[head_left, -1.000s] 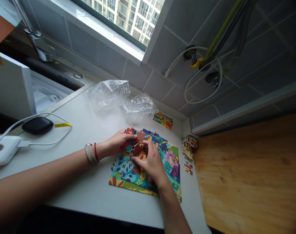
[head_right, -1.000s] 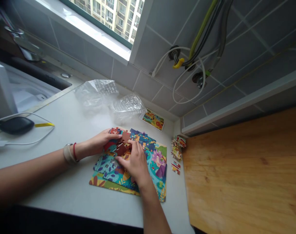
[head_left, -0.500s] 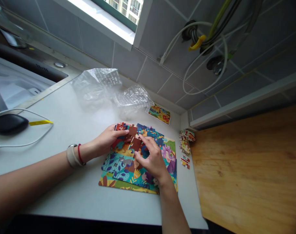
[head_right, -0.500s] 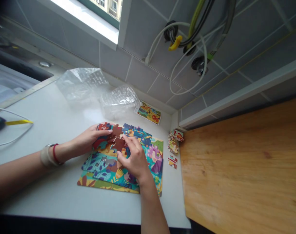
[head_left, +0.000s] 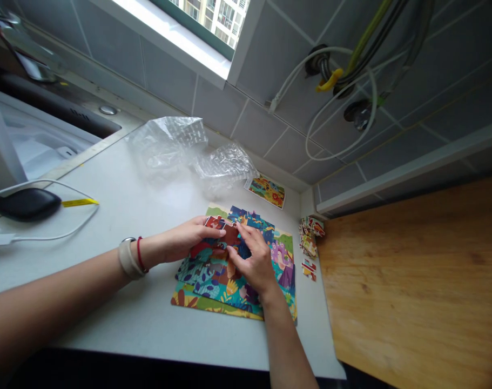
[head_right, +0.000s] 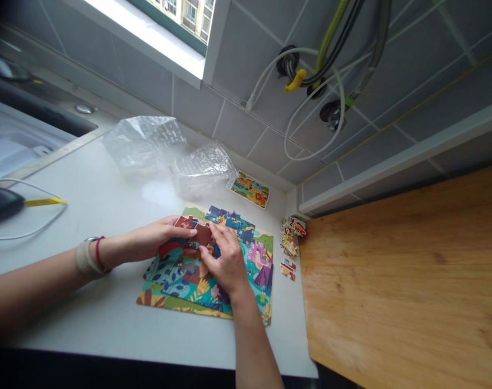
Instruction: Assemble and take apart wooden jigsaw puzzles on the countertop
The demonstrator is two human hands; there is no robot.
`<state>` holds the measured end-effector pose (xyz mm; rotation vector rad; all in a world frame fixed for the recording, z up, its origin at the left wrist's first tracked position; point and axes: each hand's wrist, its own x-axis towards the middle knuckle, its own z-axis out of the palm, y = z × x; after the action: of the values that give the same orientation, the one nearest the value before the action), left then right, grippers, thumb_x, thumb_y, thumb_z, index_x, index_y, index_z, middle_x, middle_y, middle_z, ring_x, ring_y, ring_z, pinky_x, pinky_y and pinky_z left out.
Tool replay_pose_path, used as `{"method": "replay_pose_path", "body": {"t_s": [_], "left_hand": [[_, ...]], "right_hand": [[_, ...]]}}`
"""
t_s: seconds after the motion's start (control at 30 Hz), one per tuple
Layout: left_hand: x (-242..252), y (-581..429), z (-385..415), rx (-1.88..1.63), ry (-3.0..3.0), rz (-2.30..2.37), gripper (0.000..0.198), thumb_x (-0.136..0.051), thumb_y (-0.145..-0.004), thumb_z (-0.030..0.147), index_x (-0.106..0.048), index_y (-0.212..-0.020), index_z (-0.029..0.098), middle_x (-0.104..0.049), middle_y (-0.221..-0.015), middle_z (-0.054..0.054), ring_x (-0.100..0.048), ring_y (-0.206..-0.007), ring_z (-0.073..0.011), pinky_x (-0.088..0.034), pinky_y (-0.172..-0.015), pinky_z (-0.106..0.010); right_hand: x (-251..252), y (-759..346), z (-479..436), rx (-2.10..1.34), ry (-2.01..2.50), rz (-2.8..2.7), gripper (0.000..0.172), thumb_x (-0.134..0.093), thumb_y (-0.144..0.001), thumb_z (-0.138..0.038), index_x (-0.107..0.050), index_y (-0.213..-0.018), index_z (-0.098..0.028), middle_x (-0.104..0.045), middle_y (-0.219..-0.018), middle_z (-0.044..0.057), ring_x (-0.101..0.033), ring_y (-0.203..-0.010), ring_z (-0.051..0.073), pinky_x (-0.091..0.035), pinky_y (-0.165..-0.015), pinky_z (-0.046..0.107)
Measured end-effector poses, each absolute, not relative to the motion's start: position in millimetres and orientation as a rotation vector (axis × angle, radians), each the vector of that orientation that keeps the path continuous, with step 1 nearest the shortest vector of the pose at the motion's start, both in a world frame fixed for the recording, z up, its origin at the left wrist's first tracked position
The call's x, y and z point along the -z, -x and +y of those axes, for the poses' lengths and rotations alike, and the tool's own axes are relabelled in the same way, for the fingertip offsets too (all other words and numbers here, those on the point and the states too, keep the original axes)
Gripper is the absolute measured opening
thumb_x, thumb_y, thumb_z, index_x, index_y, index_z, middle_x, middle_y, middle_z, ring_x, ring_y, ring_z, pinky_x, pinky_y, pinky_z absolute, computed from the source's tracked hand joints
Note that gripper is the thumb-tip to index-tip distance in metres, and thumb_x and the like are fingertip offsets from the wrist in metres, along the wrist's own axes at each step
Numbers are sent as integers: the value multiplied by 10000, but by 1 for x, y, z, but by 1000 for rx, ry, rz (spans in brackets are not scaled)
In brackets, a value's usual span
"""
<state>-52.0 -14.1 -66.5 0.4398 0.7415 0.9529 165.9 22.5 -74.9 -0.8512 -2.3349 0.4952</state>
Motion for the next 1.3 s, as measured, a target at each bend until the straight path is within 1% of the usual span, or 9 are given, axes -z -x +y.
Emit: {"method": "replay_pose_path", "body": {"t_s": [0.1,0.23,0.5,0.67,0.8,0.9,1.07,1.2,1.3], "left_hand": [[65,53,-14,-942,-399,725,263,-775,-862,163,-792,-1122,124,-807,-1083,-140,-770,-880,-212,-632,-809,-276],[64,53,-14,-937,-361,721,176,-746,-916,205,-789,-1054,105,-804,-1027,-152,-758,-797,-192,-643,-792,-283],[65,53,-13,-925,-370,779,116,-753,-914,219,-766,-950,109,-794,-945,-130,-737,-744,-183,-629,-718,-265],[63,53,-13,-935,-367,796,165,-778,-908,273,-773,-949,114,-792,-933,-127,-731,-769,-190,-615,-711,-268],[62,54,-12,-969,-344,724,179,-812,-893,282,-769,-932,112,-769,-865,-102,-694,-696,-166,-595,-660,-263],[62,54,-12,-985,-332,667,172,-818,-889,272,-762,-905,110,-752,-839,-88,-679,-689,-158,-576,-645,-254],[65,52,-13,-1000,-330,689,174,-792,-912,292,-761,-908,121,-737,-807,-75,-676,-720,-157,-548,-652,-234],[69,47,-14,-1024,-340,696,251,-759,-936,399,-762,-932,148,-764,-901,-81,-685,-767,-169,-561,-711,-254],[71,42,-17,-997,-348,641,369,-716,-943,521,-756,-912,156,-765,-909,-81,-669,-752,-177,-550,-691,-270]], "right_hand": [[74,-167,24,-440,827,-2328,573,-720,-943,-228,-590,-1499,-274,-734,-1299,102,-687,-1186,262,-589,-1045,457],[73,-170,26,-387,839,-2325,510,-730,-942,-249,-644,-1444,-271,-758,-1267,104,-704,-1152,272,-605,-1009,479],[68,-169,24,-439,847,-2346,463,-729,-920,-206,-695,-1378,-267,-734,-1198,97,-682,-1093,249,-607,-966,431],[67,-167,23,-402,854,-2316,456,-735,-922,-225,-698,-1375,-264,-741,-1189,91,-674,-1096,253,-607,-962,441],[70,-168,23,-347,808,-2258,462,-741,-930,-240,-689,-1388,-266,-767,-1225,94,-704,-1095,260,-615,-960,468],[70,-170,22,-292,789,-2189,477,-742,-931,-241,-679,-1404,-262,-776,-1247,102,-731,-1112,270,-622,-965,482],[66,-171,21,-362,850,-2084,444,-761,-921,-276,-708,-1361,-245,-777,-1247,118,-749,-1047,263,-657,-862,441],[68,-162,16,-410,817,-2085,415,-769,-920,-284,-724,-1331,-254,-787,-1224,103,-724,-1087,267,-634,-929,475],[74,-152,11,-431,826,-2105,412,-772,-929,-281,-720,-1337,-251,-785,-1234,106,-707,-1110,267,-619,-961,479]]}}
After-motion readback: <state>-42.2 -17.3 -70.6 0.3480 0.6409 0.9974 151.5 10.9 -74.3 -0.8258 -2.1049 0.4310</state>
